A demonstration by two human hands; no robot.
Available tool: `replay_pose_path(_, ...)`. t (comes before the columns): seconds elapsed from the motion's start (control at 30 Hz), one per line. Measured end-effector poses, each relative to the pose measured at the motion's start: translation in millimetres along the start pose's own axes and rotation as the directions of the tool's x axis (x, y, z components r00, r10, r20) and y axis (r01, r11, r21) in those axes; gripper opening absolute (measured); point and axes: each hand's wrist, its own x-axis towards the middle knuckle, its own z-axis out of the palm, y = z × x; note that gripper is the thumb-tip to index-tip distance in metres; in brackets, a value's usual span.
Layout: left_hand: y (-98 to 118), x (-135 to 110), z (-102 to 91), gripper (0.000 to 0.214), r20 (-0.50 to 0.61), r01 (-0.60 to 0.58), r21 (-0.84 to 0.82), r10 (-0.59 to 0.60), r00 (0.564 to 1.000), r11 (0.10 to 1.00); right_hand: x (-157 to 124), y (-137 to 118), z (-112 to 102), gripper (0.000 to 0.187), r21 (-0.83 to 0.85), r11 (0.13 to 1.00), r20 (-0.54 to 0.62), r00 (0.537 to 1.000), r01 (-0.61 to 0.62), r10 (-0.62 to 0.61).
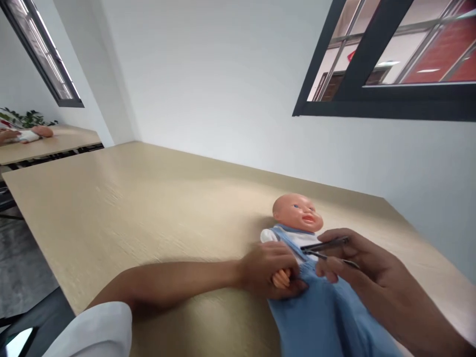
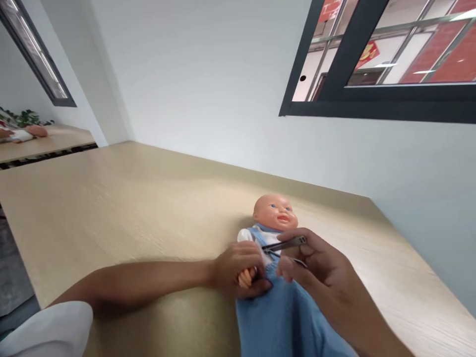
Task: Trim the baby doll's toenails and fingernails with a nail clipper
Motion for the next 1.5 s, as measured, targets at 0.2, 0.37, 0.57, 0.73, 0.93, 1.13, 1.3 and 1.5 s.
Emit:
replay_pose_path(0.2,9,5,-9.9,0.028,0.137,0.053,0.061,-0.061,0.989,0.997,0,12,23,0.028,0.082,0.993,-0.212,0.975,0.079,-0.060)
replay_pose_path(0.37,7,5,-14.5,0.027,0.042,0.064,-0.011,-0.064,0.997,0.998,-5,9,30,0.030,-0.111,0.986,-0.035,0.991,0.125,-0.130)
replay_pose_path(0.57,4,2,-11.0,0.042,0.031,0.080,-0.029,-0.080,0.996,0.996,-12,4,34,0.022,-0.304,0.918,0.047,0.966,0.255,-0.253)
replay_pose_path(0.73,4,3,-11.6,0.050,0.025,0.065,-0.053,-0.064,0.998,0.996,-10,5,34,0.019,-0.440,0.822,0.085,0.928,0.362,-0.364)
replay_pose_path(0.93,3,3,-11.1,0.051,0.012,0.041,-0.062,-0.040,0.999,0.997,-10,4,34,0.011,-0.488,0.759,0.201,0.901,0.432,-0.384)
replay_pose_path(1.13,0,2,-7.8,0.057,-0.009,0.022,-0.064,-0.023,1.000,0.998,-9,6,34,0.008,-0.479,0.712,0.255,0.857,0.514,-0.447)
replay_pose_path(1.3,-1,3,-7.4,0.059,-0.027,0.005,-0.072,-0.007,1.000,0.997,-7,10,35,0.008,-0.454,0.698,0.231,0.830,0.553,-0.507)
replay_pose_path(1.5,1,3,-8.9,0.053,-0.025,0.010,-0.085,-0.012,1.000,0.996,-7,8,35,0.014,-0.462,0.733,0.190,0.863,0.500,-0.469)
